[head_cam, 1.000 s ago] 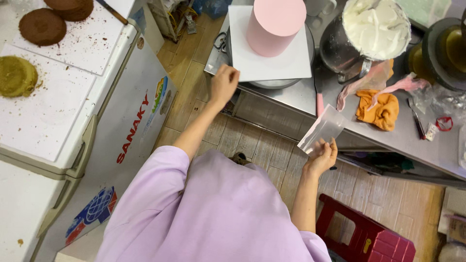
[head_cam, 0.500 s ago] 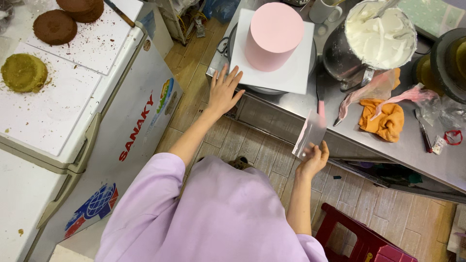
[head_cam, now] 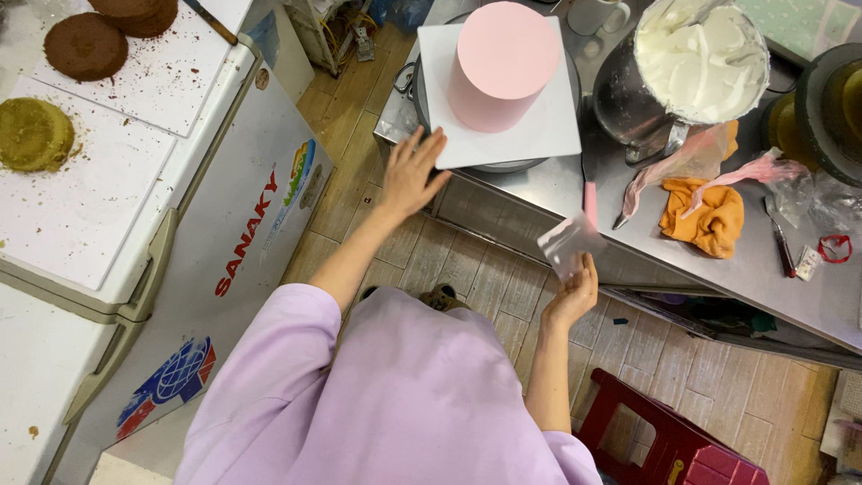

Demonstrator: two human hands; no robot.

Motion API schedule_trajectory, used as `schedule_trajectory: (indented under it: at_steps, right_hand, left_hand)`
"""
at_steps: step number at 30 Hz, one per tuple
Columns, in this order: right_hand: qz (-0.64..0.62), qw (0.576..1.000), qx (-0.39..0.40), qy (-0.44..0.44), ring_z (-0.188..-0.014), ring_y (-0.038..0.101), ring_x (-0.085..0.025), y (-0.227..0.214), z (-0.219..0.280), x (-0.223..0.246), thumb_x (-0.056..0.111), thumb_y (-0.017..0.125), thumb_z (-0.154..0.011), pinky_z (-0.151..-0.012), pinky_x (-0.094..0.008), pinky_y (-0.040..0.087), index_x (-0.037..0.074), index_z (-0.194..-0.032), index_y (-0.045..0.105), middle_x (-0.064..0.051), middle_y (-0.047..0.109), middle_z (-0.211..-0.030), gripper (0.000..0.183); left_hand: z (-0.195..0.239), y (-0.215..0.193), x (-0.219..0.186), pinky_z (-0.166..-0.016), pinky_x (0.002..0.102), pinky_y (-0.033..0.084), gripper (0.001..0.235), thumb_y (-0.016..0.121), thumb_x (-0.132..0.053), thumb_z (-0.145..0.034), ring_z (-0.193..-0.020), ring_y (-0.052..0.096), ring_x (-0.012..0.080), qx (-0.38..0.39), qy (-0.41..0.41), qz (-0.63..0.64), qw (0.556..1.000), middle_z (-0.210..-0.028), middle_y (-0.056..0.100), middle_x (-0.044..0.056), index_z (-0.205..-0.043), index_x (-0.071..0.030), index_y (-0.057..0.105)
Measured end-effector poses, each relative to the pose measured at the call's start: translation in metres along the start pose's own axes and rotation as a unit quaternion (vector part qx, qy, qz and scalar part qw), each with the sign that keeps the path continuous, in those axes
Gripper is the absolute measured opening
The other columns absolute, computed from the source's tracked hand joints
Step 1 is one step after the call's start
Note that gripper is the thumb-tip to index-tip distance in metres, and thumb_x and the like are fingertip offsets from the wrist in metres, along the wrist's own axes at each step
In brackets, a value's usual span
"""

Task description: The person smooths the side of a pink cake by holding a plastic sheet against it while rotating the cake on a turntable.

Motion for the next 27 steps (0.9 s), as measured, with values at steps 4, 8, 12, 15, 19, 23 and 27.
schedule_trajectory:
  at_steps: [4,8,12,15,19,23,27]
  right_hand:
    - [-0.072,0.996,0.046,0.004,-0.122,0.067,-0.024,0.011,0.005,0.011,0.019,0.042,-0.100,-0.103,-0.035,0.055,-0.005,-0.140,0.058,-0.020,0.067,-0.138,0.050]
    - [0.017,0.998,0.056,-0.019,-0.126,0.066,-0.031,0.014,0.005,0.014,0.010,0.048,-0.101,-0.105,-0.035,0.052,-0.014,-0.135,0.058,-0.026,0.066,-0.134,0.043]
    - [-0.012,0.998,0.063,-0.003,-0.122,0.067,-0.030,0.017,0.005,0.008,0.006,0.048,-0.096,-0.104,-0.034,0.053,-0.014,-0.133,0.060,-0.026,0.067,-0.131,0.043]
    - [-0.048,0.995,0.081,0.024,-0.123,0.071,-0.025,0.015,0.001,-0.001,0.004,0.043,-0.092,-0.100,-0.031,0.056,-0.008,-0.131,0.063,-0.021,0.072,-0.129,0.045]
    - [0.033,0.989,0.140,0.029,-0.096,0.061,-0.023,0.022,-0.007,-0.013,-0.006,0.056,-0.093,-0.084,-0.031,0.048,-0.009,-0.132,0.065,-0.023,0.071,-0.129,0.039]
    - [0.028,0.972,0.233,0.015,-0.109,0.073,-0.016,0.041,-0.001,-0.013,-0.001,0.065,-0.096,-0.096,-0.025,0.056,-0.004,-0.126,0.065,-0.019,0.070,-0.126,0.030]
    - [0.025,0.968,0.250,-0.018,-0.093,0.071,-0.014,0.043,-0.006,-0.013,0.010,0.063,-0.108,-0.084,-0.024,0.054,-0.004,-0.104,0.065,-0.017,0.077,-0.110,0.016]
  left_hand:
    - [-0.018,0.015,0.056,-0.131,0.053,0.013,0.078,0.041,-0.061,-0.111,-0.162,0.013,0.0301,0.011,-0.140,0.012,0.990,-0.176,0.016,0.004,-0.167,-0.014,0.016]
    - [-0.022,0.020,0.076,-0.129,0.051,0.014,0.088,0.038,-0.064,-0.107,-0.160,0.007,0.0292,-0.040,-0.181,0.153,0.971,-0.174,0.001,0.012,-0.166,-0.010,0.002]
    - [-0.015,0.032,0.058,-0.130,0.055,0.010,0.091,0.041,-0.061,-0.109,-0.162,-0.002,0.0339,-0.012,-0.178,0.173,0.969,-0.174,-0.013,0.011,-0.167,-0.008,-0.005]
    - [-0.005,0.031,0.028,-0.130,0.057,0.008,0.091,0.045,-0.059,-0.110,-0.162,-0.001,0.0361,0.013,-0.160,0.162,0.974,-0.175,-0.012,0.010,-0.168,-0.006,-0.003]
    - [0.007,0.004,-0.016,-0.130,0.053,0.011,0.082,0.049,-0.052,-0.108,-0.161,0.010,0.0339,-0.023,-0.023,0.104,0.994,-0.175,0.007,0.011,-0.167,-0.010,0.010]
    - [0.013,0.002,-0.017,-0.130,0.051,0.014,0.072,0.053,-0.049,-0.105,-0.160,0.020,0.0290,-0.019,0.008,0.067,0.998,-0.172,0.024,0.008,-0.163,-0.015,0.026]
    - [0.008,-0.002,0.005,-0.130,0.055,0.019,0.069,0.060,-0.039,-0.106,-0.156,0.028,0.0316,-0.050,-0.015,0.050,0.997,-0.170,0.030,0.008,-0.161,-0.008,0.033]
Point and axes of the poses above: each hand's wrist, its own z-axis away from the middle knuckle, its own y-axis out of the palm, x = y × z, the point moved 9 cm from there along -z, towards the middle knuckle
